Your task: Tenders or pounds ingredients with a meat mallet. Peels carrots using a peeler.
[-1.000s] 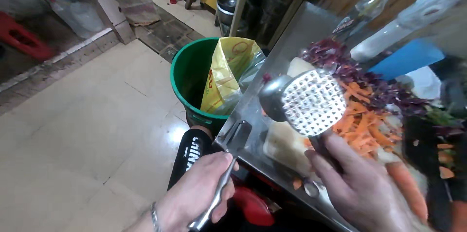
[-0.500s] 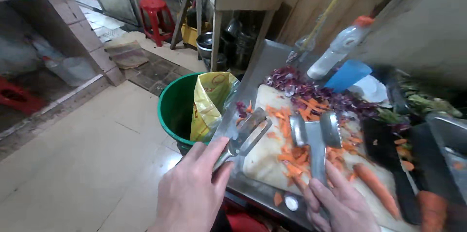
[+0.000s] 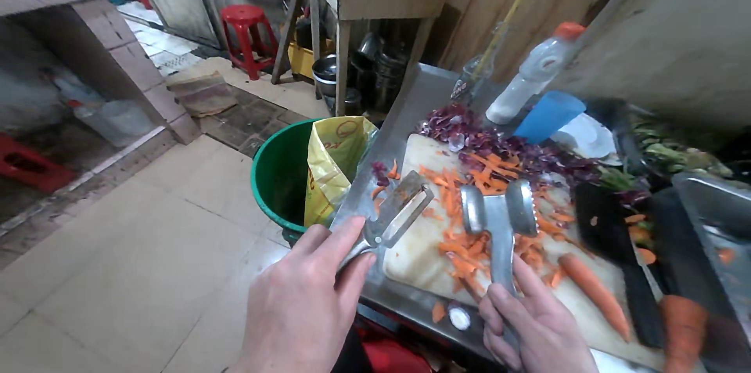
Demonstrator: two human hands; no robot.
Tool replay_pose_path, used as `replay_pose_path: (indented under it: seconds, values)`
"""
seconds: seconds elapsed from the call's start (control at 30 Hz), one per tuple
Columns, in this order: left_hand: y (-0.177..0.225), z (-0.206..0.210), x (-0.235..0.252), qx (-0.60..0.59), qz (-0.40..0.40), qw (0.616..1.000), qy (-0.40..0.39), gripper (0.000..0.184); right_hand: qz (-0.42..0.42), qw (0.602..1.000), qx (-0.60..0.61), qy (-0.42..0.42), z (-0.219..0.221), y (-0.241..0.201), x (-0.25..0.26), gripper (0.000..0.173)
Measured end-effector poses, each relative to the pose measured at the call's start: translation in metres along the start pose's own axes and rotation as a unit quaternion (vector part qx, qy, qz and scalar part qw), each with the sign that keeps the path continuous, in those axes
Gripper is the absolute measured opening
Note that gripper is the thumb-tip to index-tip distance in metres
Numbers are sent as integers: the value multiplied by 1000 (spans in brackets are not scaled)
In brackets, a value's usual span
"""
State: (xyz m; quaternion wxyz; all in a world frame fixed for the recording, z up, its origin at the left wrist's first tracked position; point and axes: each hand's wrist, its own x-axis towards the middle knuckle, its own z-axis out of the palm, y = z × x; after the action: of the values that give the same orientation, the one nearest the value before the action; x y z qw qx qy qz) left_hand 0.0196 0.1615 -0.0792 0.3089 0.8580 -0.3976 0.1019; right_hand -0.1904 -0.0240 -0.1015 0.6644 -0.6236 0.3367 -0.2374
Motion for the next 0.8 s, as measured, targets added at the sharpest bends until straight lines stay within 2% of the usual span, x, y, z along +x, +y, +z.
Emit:
replay_pose_path:
  seconds: [0.43,0.8]
  values:
    - [-2,-1,1,-7,2,1000,6,38,-20,999,-8,-23,-10,15,4,57]
    - [-2,6,1,18,7,1000,-20,37,-23,999,4,-25,-10,16,3,54]
